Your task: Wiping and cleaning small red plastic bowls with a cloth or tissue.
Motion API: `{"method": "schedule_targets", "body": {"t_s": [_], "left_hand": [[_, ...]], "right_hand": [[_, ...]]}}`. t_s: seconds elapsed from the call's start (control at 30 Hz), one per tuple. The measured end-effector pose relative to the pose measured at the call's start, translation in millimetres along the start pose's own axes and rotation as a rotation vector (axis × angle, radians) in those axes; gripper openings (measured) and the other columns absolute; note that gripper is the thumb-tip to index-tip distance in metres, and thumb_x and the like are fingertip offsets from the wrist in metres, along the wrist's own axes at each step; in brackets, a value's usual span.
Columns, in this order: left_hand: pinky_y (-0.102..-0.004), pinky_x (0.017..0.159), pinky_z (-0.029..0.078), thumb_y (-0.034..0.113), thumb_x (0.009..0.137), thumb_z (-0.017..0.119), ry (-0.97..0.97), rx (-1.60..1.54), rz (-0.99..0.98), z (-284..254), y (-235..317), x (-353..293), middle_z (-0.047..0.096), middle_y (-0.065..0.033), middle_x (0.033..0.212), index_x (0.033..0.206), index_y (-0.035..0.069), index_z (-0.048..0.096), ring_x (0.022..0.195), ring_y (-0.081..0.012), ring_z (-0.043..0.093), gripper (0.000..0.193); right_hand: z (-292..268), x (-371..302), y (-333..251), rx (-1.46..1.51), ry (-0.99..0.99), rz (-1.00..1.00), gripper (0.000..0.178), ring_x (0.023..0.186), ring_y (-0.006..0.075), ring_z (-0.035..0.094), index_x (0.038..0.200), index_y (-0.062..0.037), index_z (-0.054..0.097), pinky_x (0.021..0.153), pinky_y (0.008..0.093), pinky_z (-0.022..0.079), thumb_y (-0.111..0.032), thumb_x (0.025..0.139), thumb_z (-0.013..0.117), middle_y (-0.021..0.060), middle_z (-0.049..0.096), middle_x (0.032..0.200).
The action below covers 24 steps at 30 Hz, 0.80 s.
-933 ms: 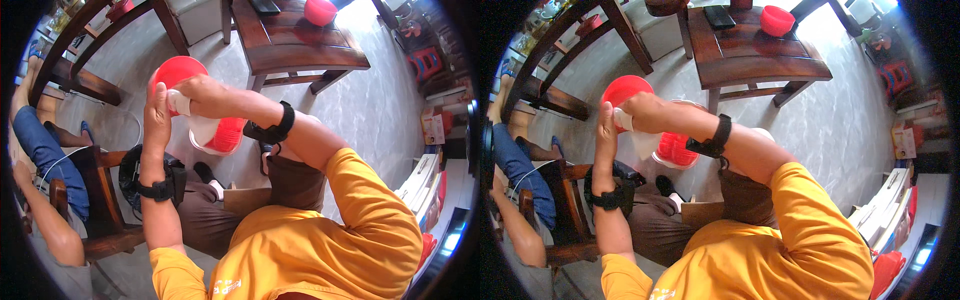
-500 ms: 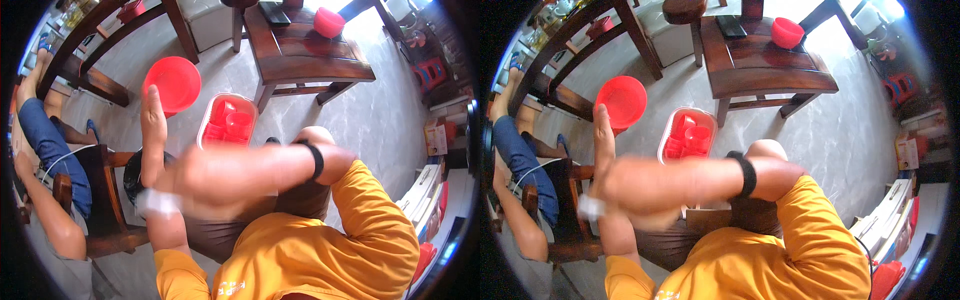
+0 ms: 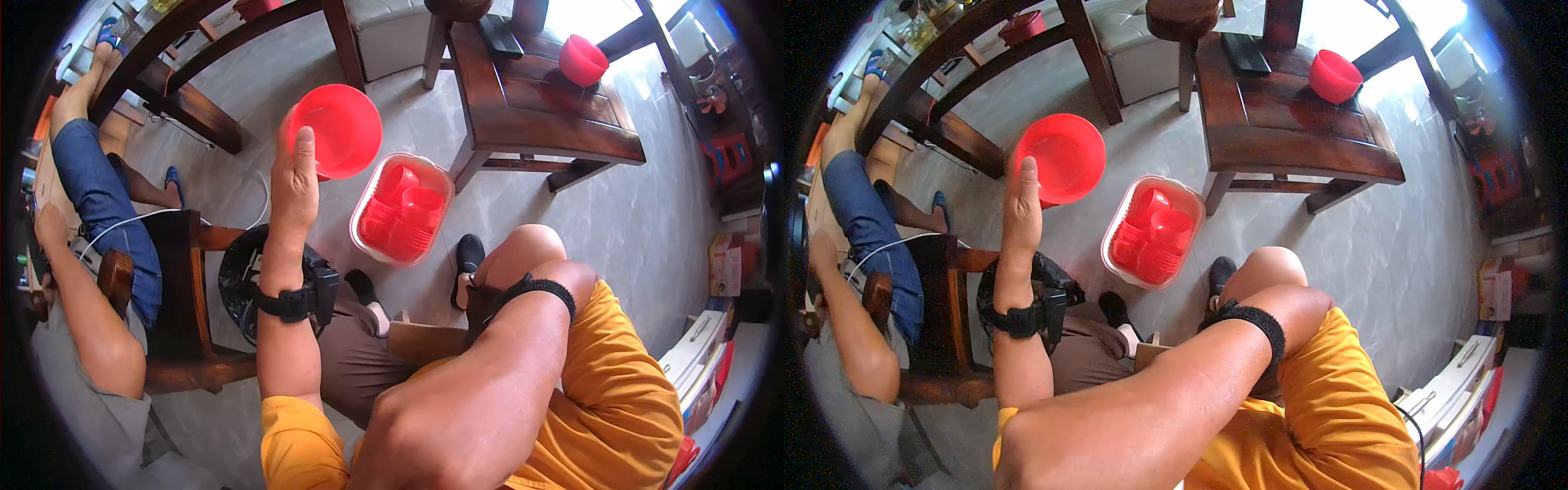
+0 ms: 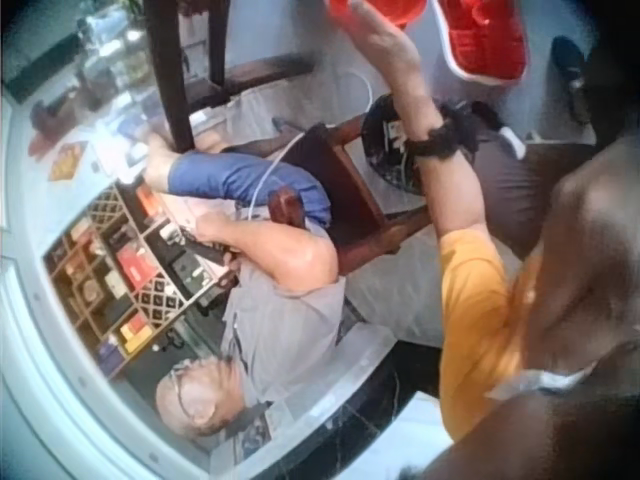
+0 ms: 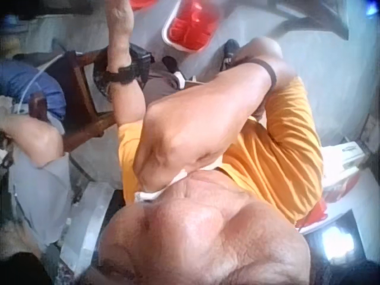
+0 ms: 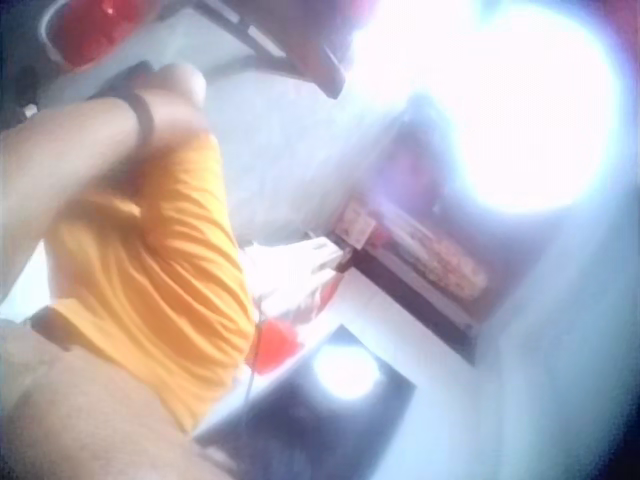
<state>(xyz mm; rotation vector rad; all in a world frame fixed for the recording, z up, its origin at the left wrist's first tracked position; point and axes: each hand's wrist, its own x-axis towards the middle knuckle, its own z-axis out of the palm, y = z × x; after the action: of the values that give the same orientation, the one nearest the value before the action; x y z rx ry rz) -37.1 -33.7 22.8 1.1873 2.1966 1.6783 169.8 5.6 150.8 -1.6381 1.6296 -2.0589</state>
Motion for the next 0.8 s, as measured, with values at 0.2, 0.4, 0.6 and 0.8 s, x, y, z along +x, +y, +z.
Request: {"method": "schedule_targets", "body": {"t_s": [0.2,0.4,0.6,0.8], "left_hand": [[-0.0330,0.101,0.041,0.043,0.103,0.038,0.022,0.038,-0.026,-0.8,-2.2,-3.6,0.053,-0.0156,0.130,0.136,0.003,0.043,0.120,-0.0256,0.052,0.053],[-0.0337,0.100,0.041,0.042,0.102,0.040,0.020,-0.006,-0.002,3.2,1.1,0.4,0.054,-0.0169,0.130,0.136,0.003,0.044,0.120,-0.0269,0.053,0.052],[-0.0366,0.101,0.040,0.046,0.101,0.039,0.077,0.062,0.044,-6.8,-6.8,-8.5,0.055,-0.0207,0.129,0.136,0.002,0.043,0.121,-0.0314,0.052,0.057],[-0.0357,0.100,0.041,0.048,0.101,0.038,0.048,0.007,0.067,10.0,2.4,1.8,0.056,-0.0198,0.128,0.138,0.004,0.042,0.120,-0.0301,0.054,0.057]], "right_hand": [[10.4,17.0,4.9,0.288,0.480,-0.364,0.023,0.070,0.0325,0.064,0.091,0.0036,0.063,0.058,0.0356,0.049,-0.017,0.095,0.055,0.0162,0.064,0.080],[25.7,23.3,0.0,0.158,0.874,-0.476,0.014,0.046,0.0205,0.060,0.077,0.0052,0.065,0.038,0.0280,0.044,-0.007,0.084,0.064,0.0146,0.058,0.060],[-5.0,16.7,-15.1,-0.262,0.783,-0.495,0.017,0.050,0.0116,0.060,0.065,-0.0011,0.062,0.040,0.0241,0.040,-0.004,0.081,0.064,0.0079,0.062,0.063],[-23.3,4.2,-51.2,-0.637,0.361,-0.485,0.020,0.052,0.0104,0.060,0.062,-0.0036,0.062,0.044,0.0227,0.041,-0.004,0.082,0.064,0.0051,0.063,0.064]]}}
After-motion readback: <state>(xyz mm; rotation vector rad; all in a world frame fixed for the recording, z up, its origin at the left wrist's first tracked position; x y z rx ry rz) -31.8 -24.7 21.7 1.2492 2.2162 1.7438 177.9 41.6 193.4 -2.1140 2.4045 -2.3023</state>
